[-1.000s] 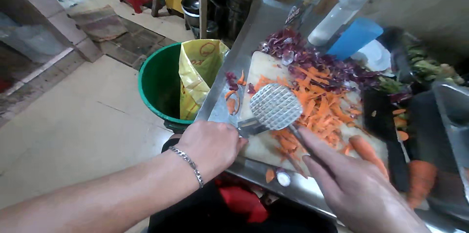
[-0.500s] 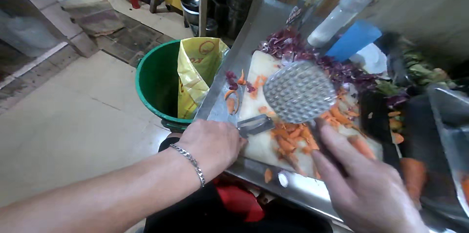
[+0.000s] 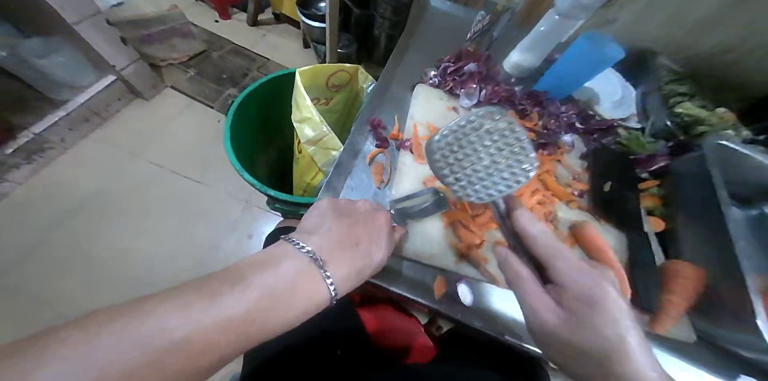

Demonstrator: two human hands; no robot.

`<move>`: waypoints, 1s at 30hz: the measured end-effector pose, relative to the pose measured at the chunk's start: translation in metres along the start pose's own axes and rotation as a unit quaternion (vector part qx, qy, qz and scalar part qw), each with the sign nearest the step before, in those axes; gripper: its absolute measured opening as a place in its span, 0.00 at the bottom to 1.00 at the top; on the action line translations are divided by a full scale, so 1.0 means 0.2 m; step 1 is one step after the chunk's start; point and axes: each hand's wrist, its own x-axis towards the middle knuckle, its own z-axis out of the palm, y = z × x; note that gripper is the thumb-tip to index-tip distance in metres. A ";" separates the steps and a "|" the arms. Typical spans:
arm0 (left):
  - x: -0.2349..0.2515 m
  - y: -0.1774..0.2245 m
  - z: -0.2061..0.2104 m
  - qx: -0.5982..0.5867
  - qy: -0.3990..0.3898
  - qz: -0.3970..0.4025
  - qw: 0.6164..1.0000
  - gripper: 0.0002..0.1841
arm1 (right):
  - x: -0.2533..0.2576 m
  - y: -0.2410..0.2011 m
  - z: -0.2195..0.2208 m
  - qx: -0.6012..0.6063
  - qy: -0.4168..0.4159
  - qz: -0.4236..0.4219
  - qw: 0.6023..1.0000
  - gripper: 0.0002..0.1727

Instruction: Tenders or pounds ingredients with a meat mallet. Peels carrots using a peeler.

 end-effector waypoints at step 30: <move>-0.36 -0.38 0.25 -0.036 0.059 -0.124 0.990 0.30 | 0.17 -0.23 0.24 0.015 -0.129 -0.126 0.984 0.28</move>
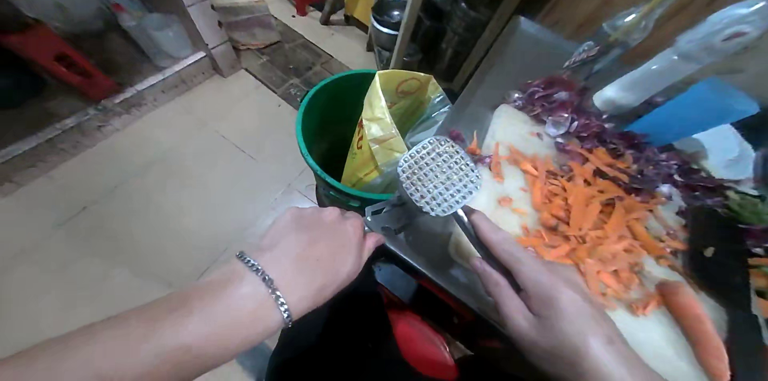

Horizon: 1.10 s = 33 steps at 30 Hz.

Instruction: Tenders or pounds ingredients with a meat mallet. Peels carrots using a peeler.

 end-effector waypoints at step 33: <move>0.04 0.05 -0.12 -0.017 -0.106 -0.015 0.994 0.32 | -0.08 -0.07 -0.07 0.020 0.024 0.014 0.999 0.31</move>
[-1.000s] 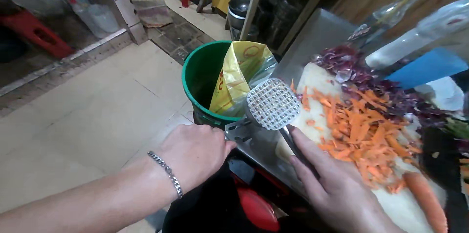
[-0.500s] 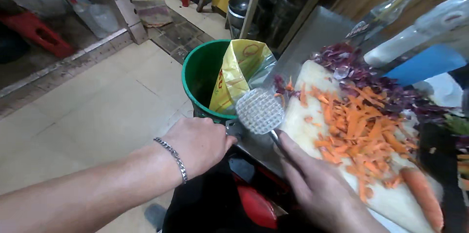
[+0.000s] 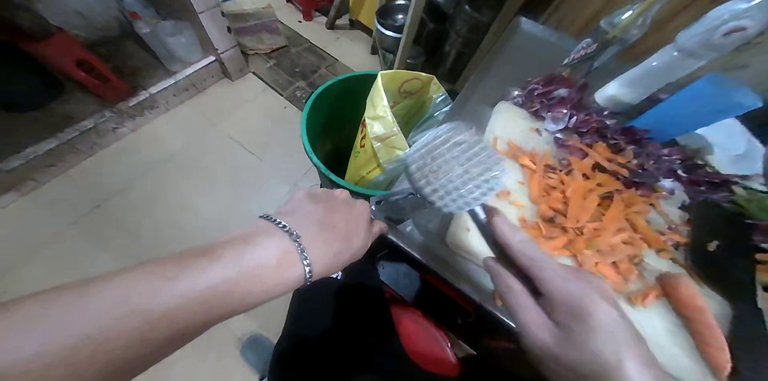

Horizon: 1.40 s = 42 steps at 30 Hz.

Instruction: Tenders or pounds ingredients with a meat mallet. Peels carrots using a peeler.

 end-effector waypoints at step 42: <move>0.01 0.00 0.01 0.024 -0.008 0.008 1.000 0.32 | -0.04 0.06 0.03 -0.035 -0.091 0.025 0.995 0.37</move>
